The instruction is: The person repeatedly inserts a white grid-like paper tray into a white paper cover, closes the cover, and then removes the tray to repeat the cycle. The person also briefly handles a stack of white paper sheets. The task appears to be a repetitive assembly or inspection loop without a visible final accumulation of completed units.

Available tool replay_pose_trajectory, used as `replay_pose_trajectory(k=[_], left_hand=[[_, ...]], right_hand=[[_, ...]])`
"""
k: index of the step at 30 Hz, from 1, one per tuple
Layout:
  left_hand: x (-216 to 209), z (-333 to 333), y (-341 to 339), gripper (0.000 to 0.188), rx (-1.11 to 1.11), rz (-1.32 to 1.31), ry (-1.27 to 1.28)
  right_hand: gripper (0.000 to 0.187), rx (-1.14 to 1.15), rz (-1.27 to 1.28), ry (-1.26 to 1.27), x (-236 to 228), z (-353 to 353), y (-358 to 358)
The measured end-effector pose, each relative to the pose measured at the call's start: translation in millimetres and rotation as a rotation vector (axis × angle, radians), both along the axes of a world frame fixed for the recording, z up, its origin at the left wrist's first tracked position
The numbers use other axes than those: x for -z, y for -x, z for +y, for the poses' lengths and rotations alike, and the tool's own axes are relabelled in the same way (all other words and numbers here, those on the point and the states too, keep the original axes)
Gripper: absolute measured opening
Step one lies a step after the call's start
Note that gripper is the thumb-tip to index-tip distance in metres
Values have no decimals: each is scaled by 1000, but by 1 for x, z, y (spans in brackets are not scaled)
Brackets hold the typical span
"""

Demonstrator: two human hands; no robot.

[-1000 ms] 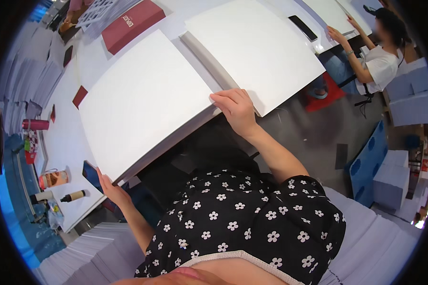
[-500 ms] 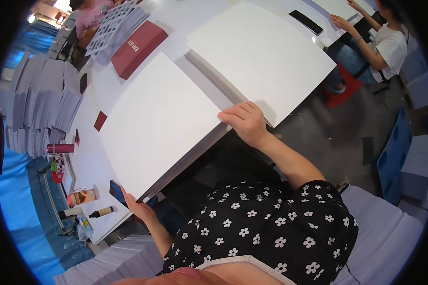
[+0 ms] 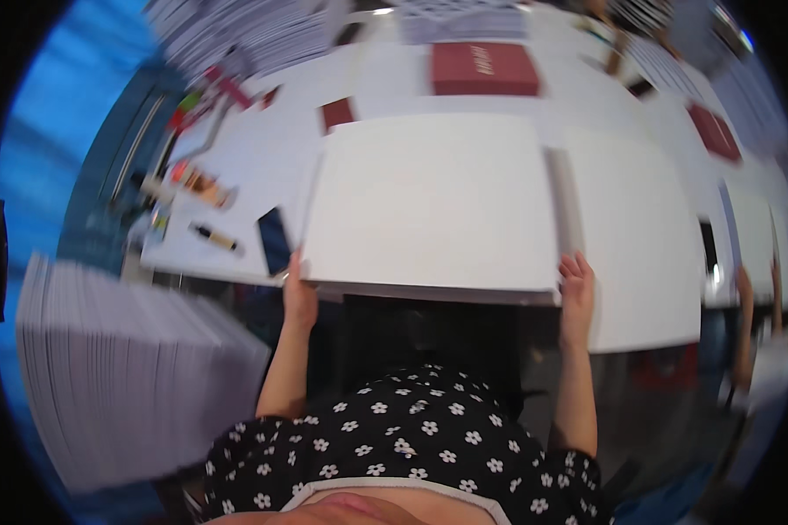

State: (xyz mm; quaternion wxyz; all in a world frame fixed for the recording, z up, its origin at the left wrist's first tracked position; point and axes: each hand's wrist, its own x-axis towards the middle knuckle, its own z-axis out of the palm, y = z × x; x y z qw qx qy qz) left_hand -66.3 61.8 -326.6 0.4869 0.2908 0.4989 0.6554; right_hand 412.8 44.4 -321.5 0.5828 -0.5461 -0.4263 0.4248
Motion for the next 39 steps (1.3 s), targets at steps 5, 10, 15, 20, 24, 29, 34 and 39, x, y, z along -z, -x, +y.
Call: replay_pose_trajectory(k=[5,10,15,20,24,29,34,39], left_hand=[[12,2,12,65,37,-132,190],[-16,2,2,75,127,-87,202],[-17,3,9,77,157,-29,216],[-46,-27,3,62,225,-25,231],[-21,-75,28,54,251,-64,249],[-19,-65,43,61,275,-101,310],[-30,-51,46,70,415,-121,355],[-63,-46,36,75,498,-168,346]], right_hand=[[78,-281,465,310,21,49,-38],[76,-339,474,400,8,65,-28],[72,-268,422,350,6,67,-20],[77,-332,471,362,6,28,-35],[78,-341,530,441,-3,-10,-27],[78,-339,585,479,-17,-30,-14],[78,-389,616,479,-23,-28,-3],[77,-378,599,413,-13,-28,-19]])
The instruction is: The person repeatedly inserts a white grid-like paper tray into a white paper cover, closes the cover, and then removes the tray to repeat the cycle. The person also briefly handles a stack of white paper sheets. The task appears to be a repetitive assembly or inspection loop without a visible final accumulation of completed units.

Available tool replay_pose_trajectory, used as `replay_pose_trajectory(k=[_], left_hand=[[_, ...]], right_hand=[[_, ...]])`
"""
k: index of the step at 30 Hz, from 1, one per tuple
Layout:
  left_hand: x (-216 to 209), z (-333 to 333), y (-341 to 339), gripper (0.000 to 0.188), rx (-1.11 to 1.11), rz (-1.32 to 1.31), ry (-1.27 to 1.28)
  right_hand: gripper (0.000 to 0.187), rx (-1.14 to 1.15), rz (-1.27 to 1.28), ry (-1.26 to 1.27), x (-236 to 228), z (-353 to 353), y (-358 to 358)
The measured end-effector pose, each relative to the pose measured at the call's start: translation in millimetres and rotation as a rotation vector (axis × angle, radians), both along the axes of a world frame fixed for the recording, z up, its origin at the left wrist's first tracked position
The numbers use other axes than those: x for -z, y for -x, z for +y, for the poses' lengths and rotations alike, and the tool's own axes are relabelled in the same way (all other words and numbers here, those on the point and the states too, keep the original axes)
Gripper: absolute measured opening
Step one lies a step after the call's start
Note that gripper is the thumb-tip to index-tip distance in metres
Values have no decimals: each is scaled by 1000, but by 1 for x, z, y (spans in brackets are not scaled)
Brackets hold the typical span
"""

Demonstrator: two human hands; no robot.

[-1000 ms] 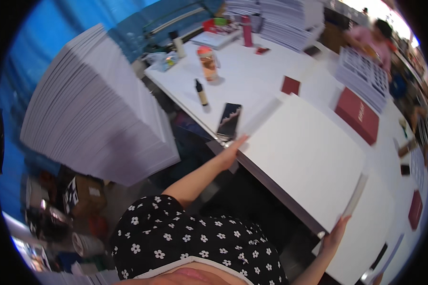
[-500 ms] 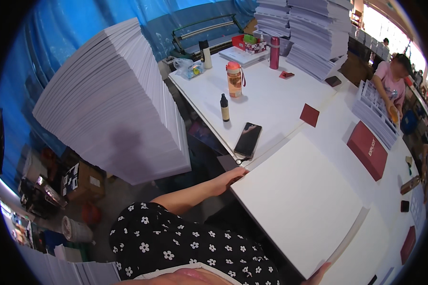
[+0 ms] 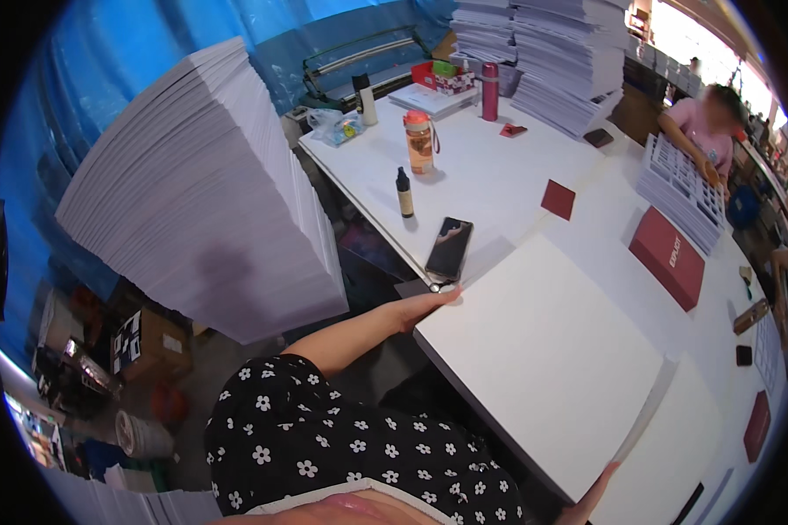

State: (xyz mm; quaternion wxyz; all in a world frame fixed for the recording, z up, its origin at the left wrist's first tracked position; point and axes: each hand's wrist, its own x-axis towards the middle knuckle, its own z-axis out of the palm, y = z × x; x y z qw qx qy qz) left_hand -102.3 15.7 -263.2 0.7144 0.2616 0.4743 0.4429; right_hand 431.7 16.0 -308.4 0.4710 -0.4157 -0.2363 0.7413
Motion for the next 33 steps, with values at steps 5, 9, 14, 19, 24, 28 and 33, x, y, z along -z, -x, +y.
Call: replay_pose_trajectory(k=[5,9,14,19,24,28,33], left_hand=[[-24,-7,-12,69,-107,-74,-9],[-28,-7,-17,68,-143,-131,-8],[-87,-16,-20,68,-164,-108,-139],[-205,-73,-8,67,-315,101,-242],[-327,-134,5,75,-528,422,-624],[-414,-187,28,60,-714,536,-968],[-496,-289,60,61,-980,728,-1149]], right_hand=[[73,2,10,-82,16,14,-4],[73,62,121,-169,24,19,2],[76,32,175,-288,-20,10,31],[76,38,244,-234,-117,26,93],[73,-82,413,-391,-214,80,141],[63,-341,231,-902,-309,144,209],[45,-469,223,-1338,-439,173,343]])
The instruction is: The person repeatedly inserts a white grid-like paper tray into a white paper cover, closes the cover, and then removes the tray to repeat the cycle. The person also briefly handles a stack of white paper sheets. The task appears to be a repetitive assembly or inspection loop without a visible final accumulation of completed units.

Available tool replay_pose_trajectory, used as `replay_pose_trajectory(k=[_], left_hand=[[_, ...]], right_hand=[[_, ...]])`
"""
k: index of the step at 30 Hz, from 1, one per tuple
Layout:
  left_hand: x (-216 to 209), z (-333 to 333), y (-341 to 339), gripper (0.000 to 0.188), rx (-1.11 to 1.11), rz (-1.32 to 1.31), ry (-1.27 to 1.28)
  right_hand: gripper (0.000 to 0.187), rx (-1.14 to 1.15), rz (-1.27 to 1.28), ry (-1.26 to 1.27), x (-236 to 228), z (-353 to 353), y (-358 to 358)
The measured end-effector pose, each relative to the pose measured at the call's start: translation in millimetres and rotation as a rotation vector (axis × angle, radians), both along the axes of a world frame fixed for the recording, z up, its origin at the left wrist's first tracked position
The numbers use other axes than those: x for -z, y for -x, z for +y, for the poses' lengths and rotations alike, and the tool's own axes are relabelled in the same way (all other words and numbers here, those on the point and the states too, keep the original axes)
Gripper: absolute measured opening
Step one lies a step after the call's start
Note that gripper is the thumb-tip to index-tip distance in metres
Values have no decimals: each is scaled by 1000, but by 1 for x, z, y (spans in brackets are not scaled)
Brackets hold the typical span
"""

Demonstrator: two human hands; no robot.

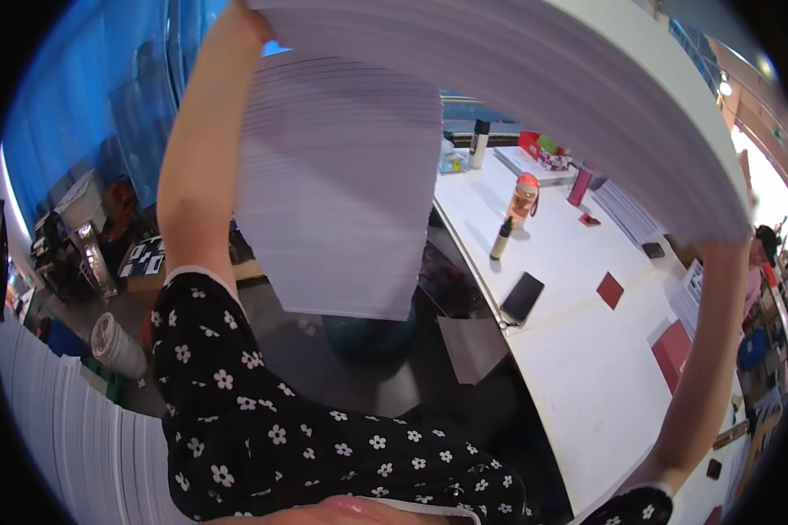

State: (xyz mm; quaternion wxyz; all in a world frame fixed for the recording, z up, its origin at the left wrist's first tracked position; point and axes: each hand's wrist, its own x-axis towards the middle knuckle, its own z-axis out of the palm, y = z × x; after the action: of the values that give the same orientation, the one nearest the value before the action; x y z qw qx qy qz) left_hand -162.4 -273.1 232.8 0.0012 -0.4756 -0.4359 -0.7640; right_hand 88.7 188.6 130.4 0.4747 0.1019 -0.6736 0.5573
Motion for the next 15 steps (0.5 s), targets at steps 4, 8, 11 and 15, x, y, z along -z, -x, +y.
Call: replay_pose_trajectory(k=[4,8,11,15], left_hand=[[-26,-71,55,62,-194,-1,-75],[-48,-139,121,63,-405,-59,-64],[-54,-179,162,64,-513,-115,-28],[-55,-225,219,63,-505,-151,71]], right_hand=[[45,-498,9,65,-80,-24,108],[54,-671,-101,82,-110,-55,212],[57,-409,-117,364,-122,-102,263],[71,-754,-238,447,-124,-182,292]])
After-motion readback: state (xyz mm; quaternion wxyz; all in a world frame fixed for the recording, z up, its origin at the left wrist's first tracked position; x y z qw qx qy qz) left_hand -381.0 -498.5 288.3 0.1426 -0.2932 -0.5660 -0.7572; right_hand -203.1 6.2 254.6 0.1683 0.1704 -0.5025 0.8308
